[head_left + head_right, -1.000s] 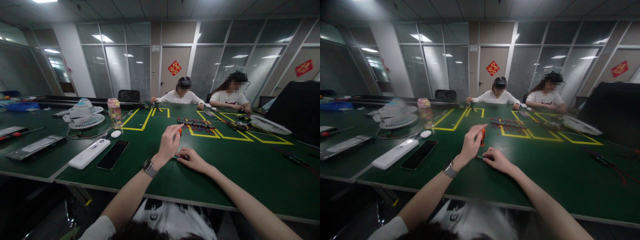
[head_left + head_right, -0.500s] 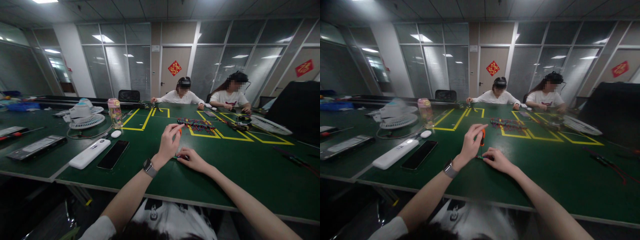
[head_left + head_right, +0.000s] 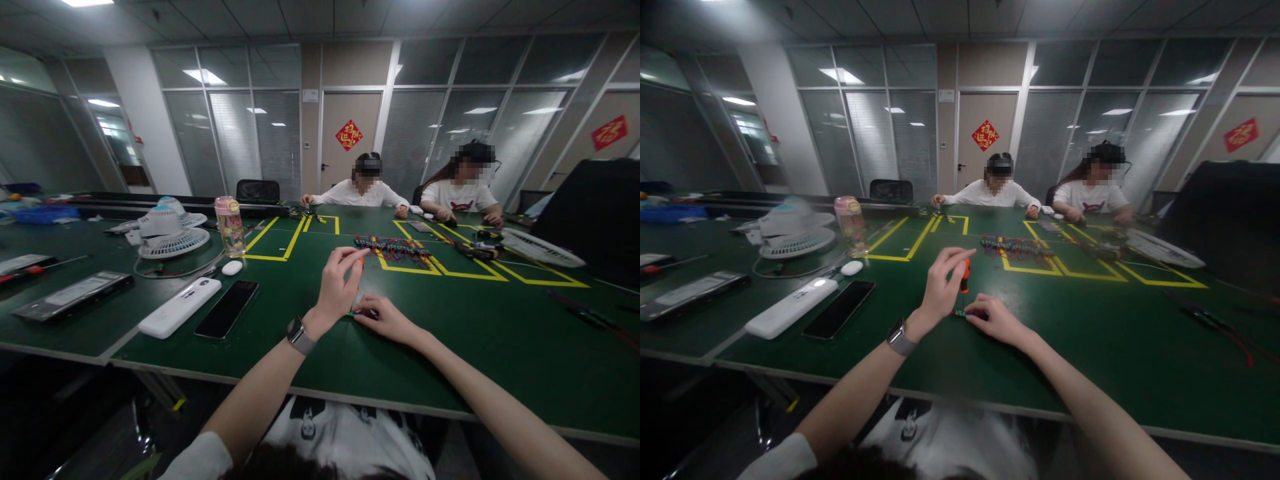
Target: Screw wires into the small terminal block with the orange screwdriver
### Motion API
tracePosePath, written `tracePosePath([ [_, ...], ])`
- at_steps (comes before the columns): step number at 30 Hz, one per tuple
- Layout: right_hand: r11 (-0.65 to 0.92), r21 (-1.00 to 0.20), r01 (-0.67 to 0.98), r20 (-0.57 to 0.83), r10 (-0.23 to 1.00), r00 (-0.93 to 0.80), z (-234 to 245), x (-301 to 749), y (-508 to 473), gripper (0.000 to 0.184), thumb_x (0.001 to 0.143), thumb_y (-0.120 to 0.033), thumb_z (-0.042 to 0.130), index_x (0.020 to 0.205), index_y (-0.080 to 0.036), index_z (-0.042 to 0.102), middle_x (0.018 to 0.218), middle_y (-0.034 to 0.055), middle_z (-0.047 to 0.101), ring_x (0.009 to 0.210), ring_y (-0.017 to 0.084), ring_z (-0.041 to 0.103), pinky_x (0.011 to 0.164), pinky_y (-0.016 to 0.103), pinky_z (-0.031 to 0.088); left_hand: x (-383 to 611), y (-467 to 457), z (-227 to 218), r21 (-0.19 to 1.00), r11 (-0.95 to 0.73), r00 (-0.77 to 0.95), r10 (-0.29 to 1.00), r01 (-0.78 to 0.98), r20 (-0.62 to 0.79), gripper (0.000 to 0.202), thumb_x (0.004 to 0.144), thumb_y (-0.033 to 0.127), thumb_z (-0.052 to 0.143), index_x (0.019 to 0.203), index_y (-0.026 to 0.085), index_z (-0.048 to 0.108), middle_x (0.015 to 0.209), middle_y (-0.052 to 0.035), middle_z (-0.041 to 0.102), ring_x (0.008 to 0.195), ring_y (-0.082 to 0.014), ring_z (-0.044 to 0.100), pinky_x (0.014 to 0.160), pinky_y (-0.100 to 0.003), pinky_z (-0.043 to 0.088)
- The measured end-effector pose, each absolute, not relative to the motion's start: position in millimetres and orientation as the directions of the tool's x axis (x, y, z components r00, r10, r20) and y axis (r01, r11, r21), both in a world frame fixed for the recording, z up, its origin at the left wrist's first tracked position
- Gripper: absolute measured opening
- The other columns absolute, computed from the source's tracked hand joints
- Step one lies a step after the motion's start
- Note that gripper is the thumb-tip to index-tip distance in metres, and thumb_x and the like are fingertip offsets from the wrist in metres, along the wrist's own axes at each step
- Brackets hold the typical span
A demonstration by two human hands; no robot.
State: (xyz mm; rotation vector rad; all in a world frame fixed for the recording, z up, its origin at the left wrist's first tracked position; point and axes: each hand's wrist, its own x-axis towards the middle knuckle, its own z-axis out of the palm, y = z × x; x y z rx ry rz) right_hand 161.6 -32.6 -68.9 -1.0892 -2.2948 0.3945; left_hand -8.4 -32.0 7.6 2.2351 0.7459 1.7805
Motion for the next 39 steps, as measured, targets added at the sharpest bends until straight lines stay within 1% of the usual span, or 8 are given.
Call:
tracePosePath([
  [5,0.625,-0.484,0.612,0.358,0.78,-0.514,-69.1,161.7,-32.6,0.019,0.087,-0.03,0.058,0.094,-0.019,0.071,0.08,0.0038,0.06,0.068,0.015,0.057,0.063,0.026,0.045,-6.5,-31.1,7.7,0.443,-0.861,0.152,0.487,0.249,0.86,0.027,0.091,0.014,0.046,0.111,0.02,0.063,0.101,-0.0055,0.065,0.094,-0.0164,0.059,0.086,-0.031,0.048],
  [10,0.621,-0.476,0.623,0.355,0.784,-0.51,-69.6,162.1,-32.1,0.019,0.087,-0.03,0.058,0.093,-0.018,0.071,0.08,0.0042,0.06,0.069,0.015,0.057,0.064,0.026,0.045,-6.0,-30.3,5.3,0.443,-0.838,0.106,0.496,0.319,0.862,0.016,0.086,0.027,0.06,0.098,0.021,0.069,0.088,-0.0034,0.057,0.085,-0.0152,0.056,0.079,-0.029,0.047],
  [18,0.621,-0.476,0.623,0.351,0.784,-0.513,-66.8,161.5,-33.8,0.02,0.087,-0.03,0.057,0.095,-0.018,0.072,0.08,0.0042,0.06,0.068,0.015,0.058,0.065,0.026,0.046,-7.9,-29.8,5.6,0.474,-0.854,0.208,0.514,0.214,0.832,0.033,0.095,0.016,0.036,0.119,0.02,0.059,0.114,-0.0071,0.062,0.107,-0.0175,0.057,0.094,-0.034,0.046],
  [22,0.618,-0.477,0.625,0.345,0.785,-0.514,-65.7,161.2,-34.1,0.02,0.087,-0.03,0.058,0.095,-0.018,0.072,0.08,0.0044,0.06,0.069,0.015,0.058,0.065,0.027,0.046,-5.7,-30.1,6.6,0.478,-0.848,0.18,0.519,0.23,0.835,0.027,0.093,0.016,0.044,0.113,0.02,0.062,0.105,-0.0062,0.065,0.098,-0.0171,0.06,0.088,-0.032,0.048],
  [26,0.618,-0.481,0.622,0.344,0.785,-0.515,-67.2,162.1,-33.0,0.02,0.087,-0.029,0.058,0.096,-0.018,0.072,0.08,0.0044,0.06,0.069,0.015,0.058,0.065,0.027,0.045,-5.8,-31.9,6.6,0.459,-0.834,0.133,0.515,0.306,0.847,0.017,0.087,0.026,0.058,0.101,0.021,0.068,0.09,-0.0037,0.058,0.085,-0.0155,0.057,0.079,-0.029,0.048],
  [33,0.625,-0.481,0.615,0.352,0.78,-0.518,-67.7,162.0,-33.0,0.02,0.087,-0.028,0.058,0.096,-0.018,0.072,0.079,0.004,0.059,0.068,0.015,0.057,0.064,0.026,0.045,-7.7,-31.9,6.9,0.47,-0.848,0.172,0.515,0.247,0.839,0.032,0.094,0.014,0.038,0.115,0.019,0.061,0.105,-0.0065,0.058,0.1,-0.0154,0.056,0.089,-0.029,0.045],
  [36,0.625,-0.482,0.614,0.351,0.78,-0.518,-67.7,161.5,-33.4,0.019,0.087,-0.027,0.058,0.096,-0.018,0.072,0.079,0.0037,0.059,0.069,0.015,0.057,0.064,0.026,0.044,-6.4,-30.3,6.3,0.469,-0.855,0.189,0.509,0.222,0.84,0.03,0.093,0.014,0.042,0.117,0.019,0.06,0.105,-0.0062,0.062,0.099,-0.0158,0.057,0.09,-0.03,0.045],
  [39,0.622,-0.481,0.617,0.355,0.782,-0.512,-68.6,161.3,-33.1,0.018,0.086,-0.027,0.058,0.094,-0.018,0.072,0.079,0.0036,0.059,0.068,0.015,0.057,0.063,0.026,0.043,-5.1,-29.6,5.0,0.468,-0.839,0.147,0.519,0.278,0.842,0.021,0.089,0.019,0.055,0.107,0.02,0.064,0.095,-0.0043,0.06,0.091,-0.0157,0.057,0.084,-0.029,0.046],
])
